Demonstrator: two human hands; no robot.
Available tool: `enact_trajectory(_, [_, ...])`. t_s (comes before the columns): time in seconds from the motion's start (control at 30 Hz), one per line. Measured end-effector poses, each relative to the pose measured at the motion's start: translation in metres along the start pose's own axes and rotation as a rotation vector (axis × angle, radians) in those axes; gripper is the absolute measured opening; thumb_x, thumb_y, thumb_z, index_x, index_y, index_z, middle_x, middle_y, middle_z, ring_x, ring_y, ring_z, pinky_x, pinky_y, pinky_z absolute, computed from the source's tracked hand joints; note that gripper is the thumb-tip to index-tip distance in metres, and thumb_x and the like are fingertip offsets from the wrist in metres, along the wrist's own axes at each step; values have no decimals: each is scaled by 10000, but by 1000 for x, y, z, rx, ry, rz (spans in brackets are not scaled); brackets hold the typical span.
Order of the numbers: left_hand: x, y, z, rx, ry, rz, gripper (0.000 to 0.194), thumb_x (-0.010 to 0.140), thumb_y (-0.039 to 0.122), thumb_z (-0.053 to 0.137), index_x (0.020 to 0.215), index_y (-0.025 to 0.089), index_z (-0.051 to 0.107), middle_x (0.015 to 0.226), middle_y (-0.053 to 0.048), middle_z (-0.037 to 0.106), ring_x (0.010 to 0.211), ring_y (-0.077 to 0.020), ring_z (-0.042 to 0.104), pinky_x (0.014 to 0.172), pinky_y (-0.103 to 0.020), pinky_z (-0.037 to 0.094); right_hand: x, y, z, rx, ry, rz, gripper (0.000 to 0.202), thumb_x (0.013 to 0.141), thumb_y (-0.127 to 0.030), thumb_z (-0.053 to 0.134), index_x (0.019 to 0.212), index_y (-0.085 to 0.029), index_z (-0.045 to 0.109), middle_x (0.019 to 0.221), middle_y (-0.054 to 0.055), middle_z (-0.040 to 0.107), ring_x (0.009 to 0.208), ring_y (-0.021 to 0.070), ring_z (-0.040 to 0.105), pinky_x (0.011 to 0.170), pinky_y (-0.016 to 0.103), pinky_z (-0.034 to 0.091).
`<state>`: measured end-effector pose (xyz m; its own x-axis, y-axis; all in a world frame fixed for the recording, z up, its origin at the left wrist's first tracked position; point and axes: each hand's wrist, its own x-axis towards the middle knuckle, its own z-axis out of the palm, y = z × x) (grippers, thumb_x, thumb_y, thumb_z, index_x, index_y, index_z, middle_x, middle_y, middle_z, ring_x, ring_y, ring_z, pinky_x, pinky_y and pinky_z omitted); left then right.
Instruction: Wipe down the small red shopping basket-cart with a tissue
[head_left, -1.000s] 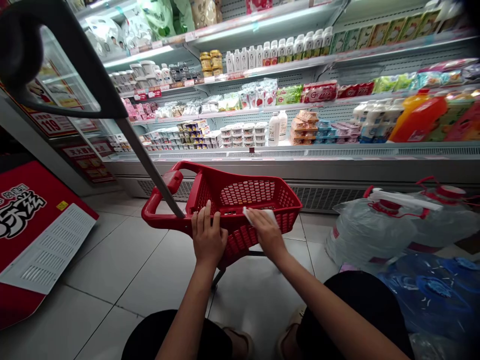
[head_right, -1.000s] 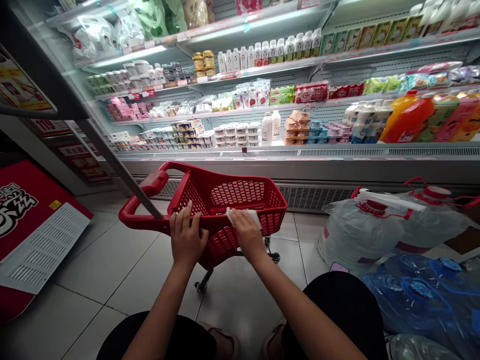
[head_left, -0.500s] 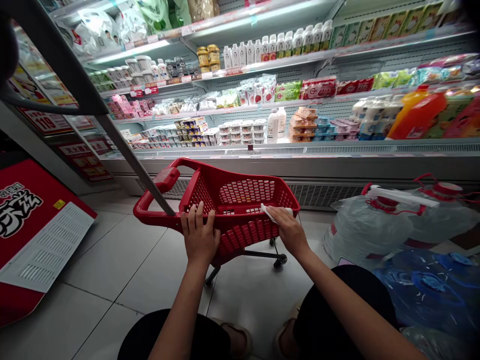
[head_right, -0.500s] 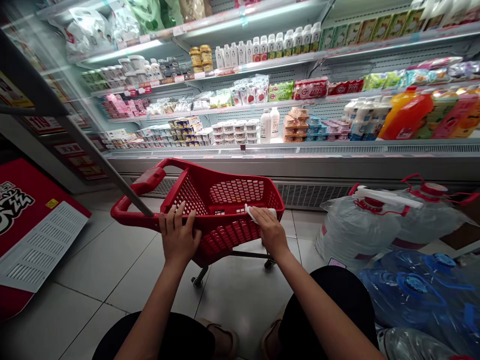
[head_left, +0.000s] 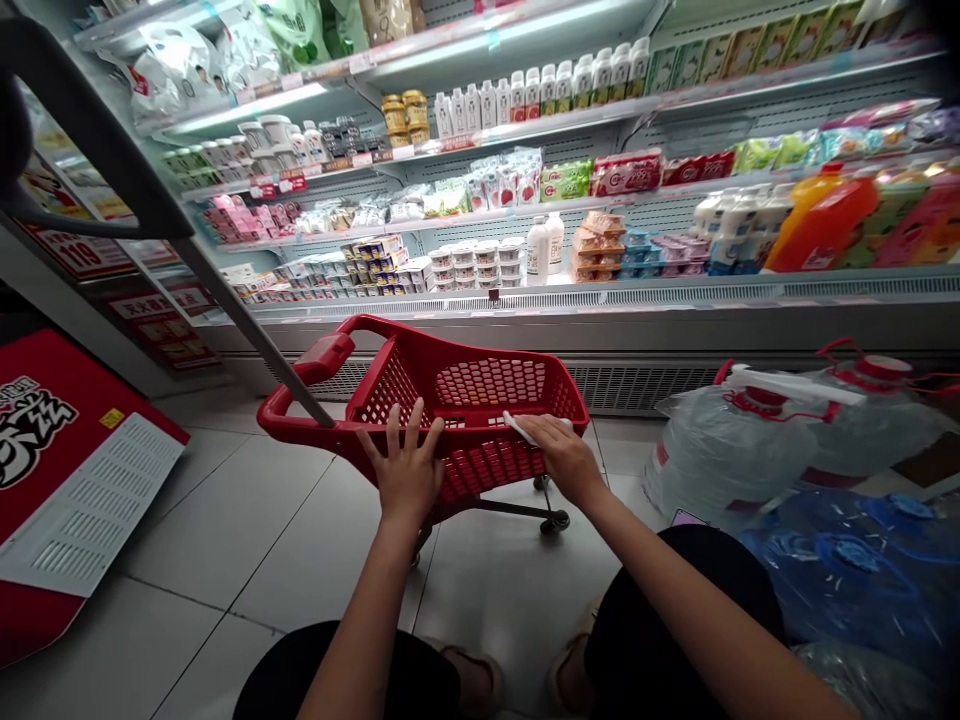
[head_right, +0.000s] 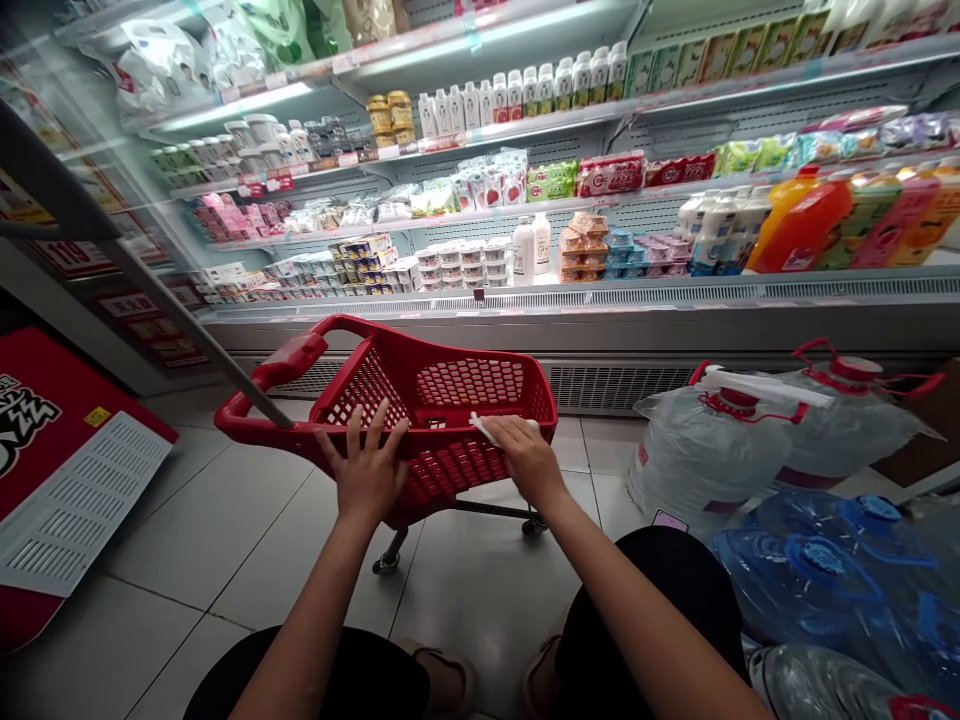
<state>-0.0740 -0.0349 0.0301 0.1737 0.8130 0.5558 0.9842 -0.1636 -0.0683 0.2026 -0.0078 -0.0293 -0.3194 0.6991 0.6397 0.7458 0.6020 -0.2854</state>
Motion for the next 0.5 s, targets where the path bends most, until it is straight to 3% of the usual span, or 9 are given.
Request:
enact_trajectory(0.13, [-1, 16, 4, -14, -17, -6, 732, 775, 217, 717, 1480, 331, 553, 1711, -46, 273, 1588, -398, 142, 1255, -680, -59, -11, 12, -6, -69, 48, 97, 631, 946, -30, 386, 1528, -245, 501, 1427, 46, 651, 1316, 231, 572, 1177, 459, 431])
enact_trajectory(0.33, [-1, 59, 20, -80, -46, 42, 797, 760, 189, 717, 1519, 329, 518, 1680, -60, 350, 1561, -446, 202, 1266, -681, 51, 17, -35, 24, -142, 10, 7, 625, 936, -32, 455, 1537, -201, 491, 1519, 79, 577, 1363, 259, 526, 1208, 467, 388])
enact_trajectory(0.4, [-1, 60, 23, -87, -34, 48, 791, 758, 181, 711, 1514, 319, 526, 1666, -74, 375, 1556, -456, 206, 1259, -697, 56, 21, -41, 27, -133, -7, -16, 635, 942, -34, 456, 1550, -219, 473, 1526, 72, 571, 1374, 256, 522, 1194, 470, 408])
enact_trajectory(0.5, [-3, 51, 22, -102, -28, 90, 817, 755, 158, 692, 1532, 321, 502, 1662, -75, 381, 1565, -435, 198, 1265, -688, 65, 12, -28, 19, -115, -18, -39, 679, 939, -15, 426, 1570, -264, 442, 1529, 46, 570, 1394, 248, 514, 1184, 481, 423])
